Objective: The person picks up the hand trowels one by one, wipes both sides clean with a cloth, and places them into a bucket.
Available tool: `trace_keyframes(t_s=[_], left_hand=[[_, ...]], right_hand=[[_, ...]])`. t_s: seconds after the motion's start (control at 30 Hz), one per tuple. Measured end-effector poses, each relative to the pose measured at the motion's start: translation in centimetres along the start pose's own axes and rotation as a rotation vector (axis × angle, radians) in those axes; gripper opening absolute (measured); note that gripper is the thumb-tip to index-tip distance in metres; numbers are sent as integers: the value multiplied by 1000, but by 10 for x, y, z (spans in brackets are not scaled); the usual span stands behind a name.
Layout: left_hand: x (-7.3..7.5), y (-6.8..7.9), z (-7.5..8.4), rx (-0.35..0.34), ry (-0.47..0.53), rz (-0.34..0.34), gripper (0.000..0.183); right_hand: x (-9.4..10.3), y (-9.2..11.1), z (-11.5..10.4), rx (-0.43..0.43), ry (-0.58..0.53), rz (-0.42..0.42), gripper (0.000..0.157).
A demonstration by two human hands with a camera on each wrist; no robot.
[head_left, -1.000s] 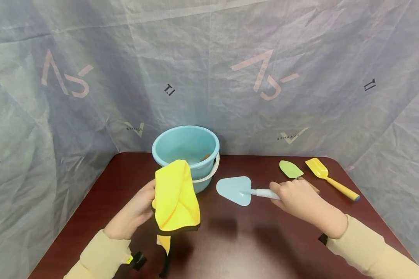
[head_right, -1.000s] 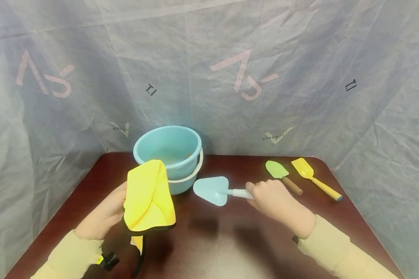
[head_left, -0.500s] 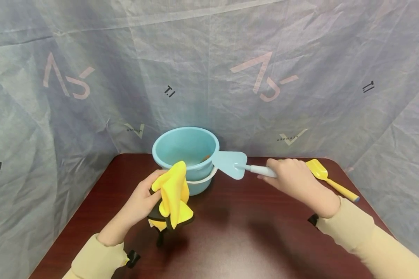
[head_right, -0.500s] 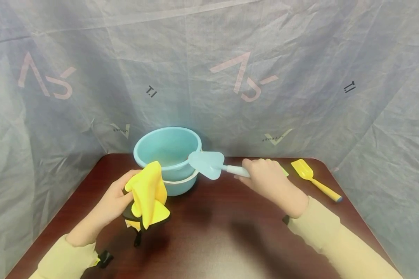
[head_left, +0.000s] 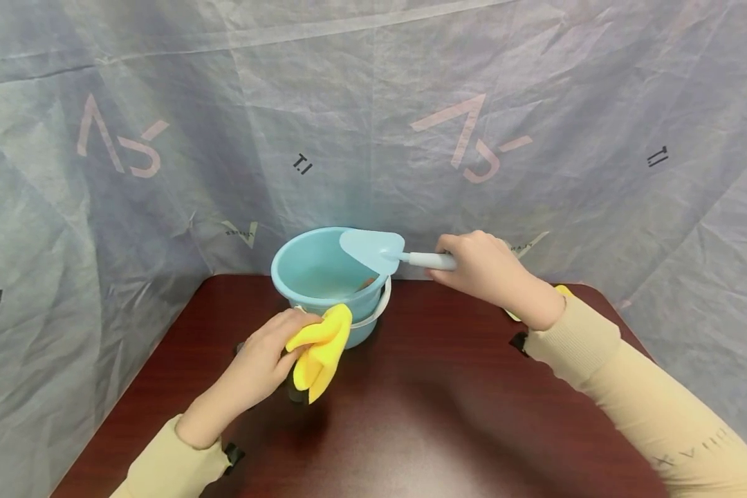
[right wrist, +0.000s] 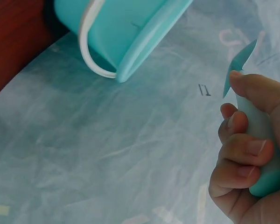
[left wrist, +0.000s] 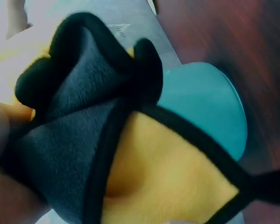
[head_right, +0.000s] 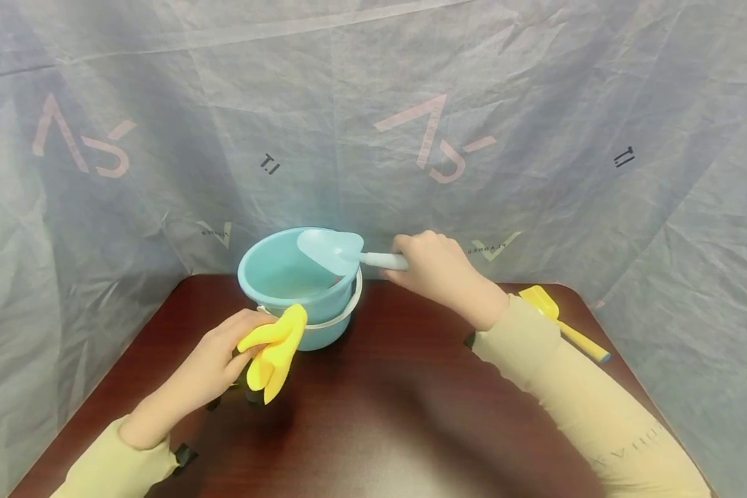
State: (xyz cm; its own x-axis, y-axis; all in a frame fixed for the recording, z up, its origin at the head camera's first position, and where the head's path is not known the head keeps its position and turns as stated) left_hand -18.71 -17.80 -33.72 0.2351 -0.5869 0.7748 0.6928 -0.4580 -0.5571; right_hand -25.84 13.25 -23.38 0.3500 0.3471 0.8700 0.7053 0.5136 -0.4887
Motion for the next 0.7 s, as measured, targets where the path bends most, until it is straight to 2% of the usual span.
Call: trace_keyframes(t_s=[0.13,0.27,0.4,0.7], left_hand=[[-4,0,1,-47,-119,10,46],[-9,3,2,-66,-244,13,46],[-13,4,5,-116,-342,4,49],[-14,5,13,-190,-415,-26,61]], right_hand=[[-3,-16,-8,13,-6,-24,10],[-9,-31,-15,15,-35,-88,14],[-18,-45,-19,-8,-46,-165,19],[-39,-75,-31,-51,-30,-315,31]])
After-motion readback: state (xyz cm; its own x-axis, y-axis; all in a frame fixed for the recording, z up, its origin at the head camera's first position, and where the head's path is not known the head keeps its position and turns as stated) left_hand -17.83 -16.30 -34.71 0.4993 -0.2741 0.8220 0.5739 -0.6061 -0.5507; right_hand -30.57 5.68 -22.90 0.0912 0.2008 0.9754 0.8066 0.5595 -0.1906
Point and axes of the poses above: each hand's wrist, its own y-axis away from the middle knuckle, its own x-axis out of the back of the hand, z = x × y, the point moved 2 cm from there along -y, towards the middle knuckle, and after that the axes turned 1 degree about -y, right-handed, at the moved point
